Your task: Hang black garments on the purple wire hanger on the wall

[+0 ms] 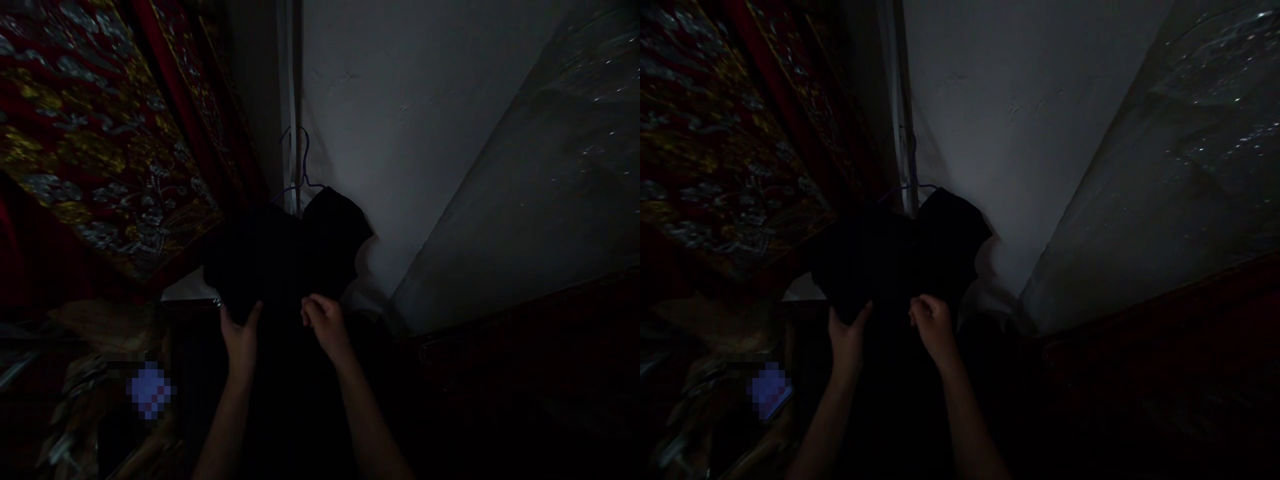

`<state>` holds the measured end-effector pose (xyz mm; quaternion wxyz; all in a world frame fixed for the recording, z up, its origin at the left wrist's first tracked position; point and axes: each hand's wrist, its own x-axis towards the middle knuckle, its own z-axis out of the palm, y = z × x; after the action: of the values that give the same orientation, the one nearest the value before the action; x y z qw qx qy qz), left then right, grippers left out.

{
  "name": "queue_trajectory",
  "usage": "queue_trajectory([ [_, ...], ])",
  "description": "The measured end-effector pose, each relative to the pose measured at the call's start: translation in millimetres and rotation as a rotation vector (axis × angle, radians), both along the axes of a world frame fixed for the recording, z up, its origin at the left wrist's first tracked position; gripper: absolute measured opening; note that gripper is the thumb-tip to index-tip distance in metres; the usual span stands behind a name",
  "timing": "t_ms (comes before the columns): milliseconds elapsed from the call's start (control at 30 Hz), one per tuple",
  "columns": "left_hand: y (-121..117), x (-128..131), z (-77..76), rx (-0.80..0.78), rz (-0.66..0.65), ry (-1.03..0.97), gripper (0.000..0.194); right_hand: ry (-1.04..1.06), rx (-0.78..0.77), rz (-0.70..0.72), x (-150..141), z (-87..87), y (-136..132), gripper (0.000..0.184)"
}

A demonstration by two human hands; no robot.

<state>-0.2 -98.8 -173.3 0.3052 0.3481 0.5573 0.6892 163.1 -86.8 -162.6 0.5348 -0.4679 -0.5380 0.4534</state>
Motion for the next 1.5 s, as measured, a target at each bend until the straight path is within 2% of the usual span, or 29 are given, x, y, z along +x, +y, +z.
queue_trajectory([
  [67,-5,13,-7.6,0.138,0.2,0.296,0.082,0.012,-0.024,0.044,1,1.8,-2,0.034],
  [100,-9,21,-12.4,0.179,0.238,0.411,0.086,0.018,-0.049,0.085,0,2.7,-3,0.033],
  [167,-16,37,-22.7,0.21,0.139,0.516,0.081,0.032,-0.11,0.173,-4,4.0,-8,0.031],
  [300,-18,53,-36.9,0.178,-0.233,0.403,0.041,0.021,-0.145,0.225,-11,4.7,-16,0.028],
  [400,-11,45,-33.2,0.161,-0.29,0.406,0.01,0.022,-0.143,0.246,-11,6.7,-16,0.029],
  [467,-6,36,-27.7,0.187,-0.306,0.448,0.004,0.041,-0.153,0.248,-8,14.8,-8,0.03],
  [567,-1,26,-26.0,0.206,-0.359,0.504,0.007,0.134,-0.115,0.182,-3,45.0,14,0.031],
  [700,10,17,-36.5,0.179,-0.419,0.522,0.007,0.279,0.025,0.027,1,109.8,53,0.028],
  [800,23,13,-35.4,0.17,-0.429,0.508,0.006,0.272,0.139,0.027,-3,147.2,69,0.031],
  [867,32,14,-21.7,0.176,-0.435,0.511,0.005,0.24,0.192,0.067,-7,156.7,70,0.032],
  [900,36,15,-10.2,0.194,-0.442,0.519,0.01,0.228,0.214,0.079,-9,157.1,68,0.032],
  [967,41,19,21.6,0.277,-0.439,0.543,0.029,0.202,0.25,0.088,-9,152.2,63,0.033],
  [1033,45,23,61.0,0.426,-0.362,0.558,0.046,0.158,0.279,0.083,-8,145.6,56,0.034],
  [1100,50,24,100.2,0.579,-0.277,0.598,0.044,0.098,0.311,0.076,-4,141.9,49,0.033],
  [1167,58,22,131.3,0.647,-0.321,0.708,0.031,0.043,0.358,0.057,-2,141.4,43,0.031],
  [1200,62,21,142.2,0.671,-0.345,0.779,0.023,0.02,0.386,0.042,-1,141.2,41,0.03],
  [1300,71,22,157.6,0.711,-0.358,0.971,0.018,-0.059,0.465,-0.041,0,132.5,44,0.031],
  [1367,72,24,160.3,0.722,-0.32,1.014,0.015,-0.129,0.486,-0.115,-1,115.3,54,0.034],
  [1433,72,21,163.1,0.732,-0.242,0.945,0.014,-0.195,0.446,-0.15,-3,89.9,65,0.036],
  [1500,74,7,166.2,0.741,-0.101,0.773,0.016,-0.22,0.348,-0.11,-6,61.4,71,0.035],
])
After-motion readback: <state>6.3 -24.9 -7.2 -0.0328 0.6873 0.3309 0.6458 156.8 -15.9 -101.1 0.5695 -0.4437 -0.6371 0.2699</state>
